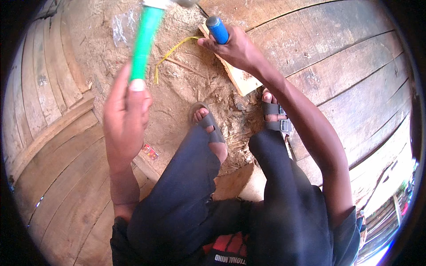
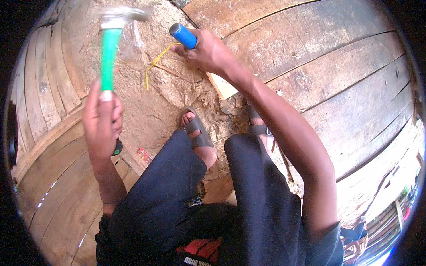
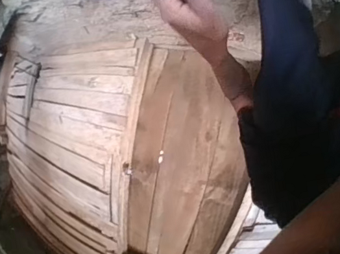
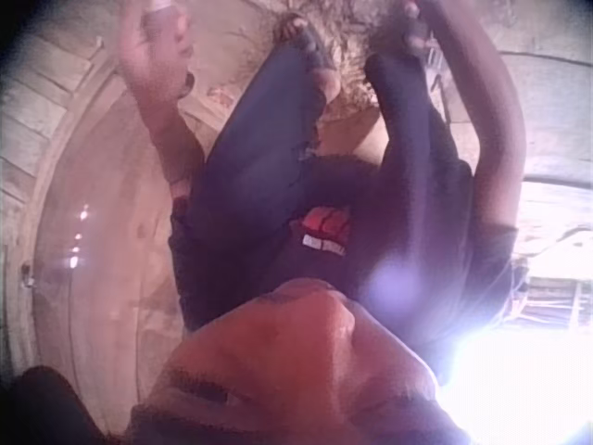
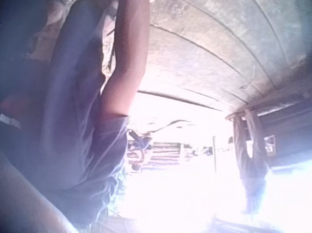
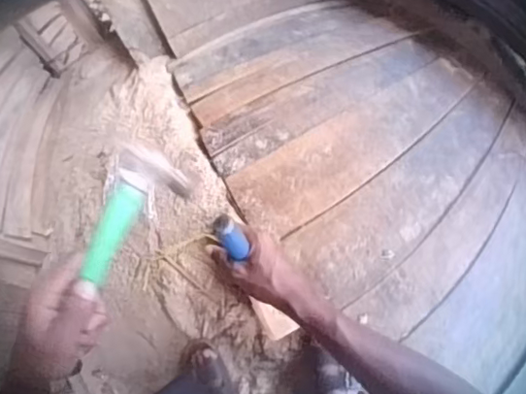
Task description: The person sits on a wooden floor and uses a hammer and chisel to carve a small rectangular piece of wood. They repeatedly strike the chisel to remove wood shavings and occasionally reposition the wood to continue carving.
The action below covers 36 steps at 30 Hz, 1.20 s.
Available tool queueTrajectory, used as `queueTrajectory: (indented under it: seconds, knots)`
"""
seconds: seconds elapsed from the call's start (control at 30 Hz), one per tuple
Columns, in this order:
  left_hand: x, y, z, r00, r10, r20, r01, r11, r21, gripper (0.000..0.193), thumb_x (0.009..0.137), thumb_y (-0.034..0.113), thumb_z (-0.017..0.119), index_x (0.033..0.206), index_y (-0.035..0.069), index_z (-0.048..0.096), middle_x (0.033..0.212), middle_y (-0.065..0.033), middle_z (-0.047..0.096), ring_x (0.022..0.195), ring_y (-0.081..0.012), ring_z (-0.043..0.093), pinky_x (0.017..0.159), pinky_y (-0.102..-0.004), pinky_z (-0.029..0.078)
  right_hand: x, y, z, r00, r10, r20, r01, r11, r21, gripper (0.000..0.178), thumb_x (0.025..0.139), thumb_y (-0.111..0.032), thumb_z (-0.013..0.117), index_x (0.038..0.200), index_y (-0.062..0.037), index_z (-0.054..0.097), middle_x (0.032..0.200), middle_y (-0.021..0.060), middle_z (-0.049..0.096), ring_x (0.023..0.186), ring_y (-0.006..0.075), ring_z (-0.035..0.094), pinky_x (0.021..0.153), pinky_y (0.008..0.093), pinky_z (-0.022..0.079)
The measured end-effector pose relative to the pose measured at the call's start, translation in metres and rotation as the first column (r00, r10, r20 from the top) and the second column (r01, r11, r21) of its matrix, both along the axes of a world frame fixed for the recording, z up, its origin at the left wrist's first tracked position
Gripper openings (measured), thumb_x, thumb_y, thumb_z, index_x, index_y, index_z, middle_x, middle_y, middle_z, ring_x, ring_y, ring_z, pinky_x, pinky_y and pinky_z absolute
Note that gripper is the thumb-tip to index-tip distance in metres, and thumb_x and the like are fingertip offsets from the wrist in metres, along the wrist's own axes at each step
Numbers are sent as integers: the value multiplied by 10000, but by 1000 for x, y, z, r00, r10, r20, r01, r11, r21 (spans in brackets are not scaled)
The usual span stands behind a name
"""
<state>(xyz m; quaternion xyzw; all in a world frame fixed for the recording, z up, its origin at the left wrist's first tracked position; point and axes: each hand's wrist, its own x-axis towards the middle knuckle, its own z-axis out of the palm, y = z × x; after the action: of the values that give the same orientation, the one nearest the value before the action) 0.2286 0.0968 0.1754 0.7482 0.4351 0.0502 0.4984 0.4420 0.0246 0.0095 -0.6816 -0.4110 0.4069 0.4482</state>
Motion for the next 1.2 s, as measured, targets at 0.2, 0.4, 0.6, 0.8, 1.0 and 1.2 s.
queueTrajectory:
  seconds: [0.2, 0.4, 0.6, 0.8, 1.0, 1.2]
  knots:
    - [-8, 10, -8, 994, 81, 76, -80, 997, -13, 455, 1033, 204, 466, 1456, 53, 392, 720, 31, 460, 492, 6, 366, 397, -150, 285, -4, 1, 1, 1000, -9, 6, 9, 998, 64, 482, 870, -475, 702, 777, -29, 546, 614, 61, 515, 575, 168, 490, 561, 378, 422]
    - [-5, 21, -3, 995, 77, 69, -76, 997, -20, 443, 1040, 242, 454, 1440, 57, 410, 706, 34, 454, 473, 0, 357, 373, -166, 287, -2, 9, -8, 999, 29, 36, -33, 994, 104, 488, 869, -477, 707, 755, -40, 522, 597, 28, 483, 573, 146, 456, 548, 363, 408]
    - [-7, 19, 4, 998, -20, -58, 18, 999, -48, 451, 1032, 209, 473, 1446, 40, 411, 745, 29, 506, 531, 7, 390, 422, -150, 290, -1, 12, -4, 998, 61, -9, -60, 995, 74, 487, 867, -473, 711, 741, -41, 525, 599, 25, 489, 568, 146, 468, 544, 369, 407]
    - [-16, 9, -5, 997, 57, -45, -55, 997, 45, 420, 1039, 231, 453, 1426, 72, 416, 698, 36, 446, 473, 6, 356, 370, -162, 290, -7, 13, 0, 997, 71, -13, -69, 995, 68, 489, 864, -479, 712, 735, -44, 530, 598, 21, 488, 569, 139, 477, 538, 361, 398]
    - [-14, 3, -17, 981, 153, 120, -150, 988, -38, 399, 1040, 225, 448, 1404, 62, 434, 698, 32, 438, 470, 0, 363, 366, -157, 283, -9, 11, -11, 998, 63, -11, -62, 996, 56, 486, 868, -464, 713, 719, -44, 519, 603, 21, 494, 567, 134, 475, 531, 359, 392]
    - [-13, 5, -17, 948, 193, 254, -177, 981, -85, 430, 1048, 239, 428, 1442, 69, 396, 699, 35, 452, 455, -6, 359, 356, -165, 280, -7, 11, -10, 999, 48, 3, -48, 998, 39, 472, 873, -447, 713, 717, -47, 515, 604, 15, 489, 565, 129, 472, 532, 359, 393]
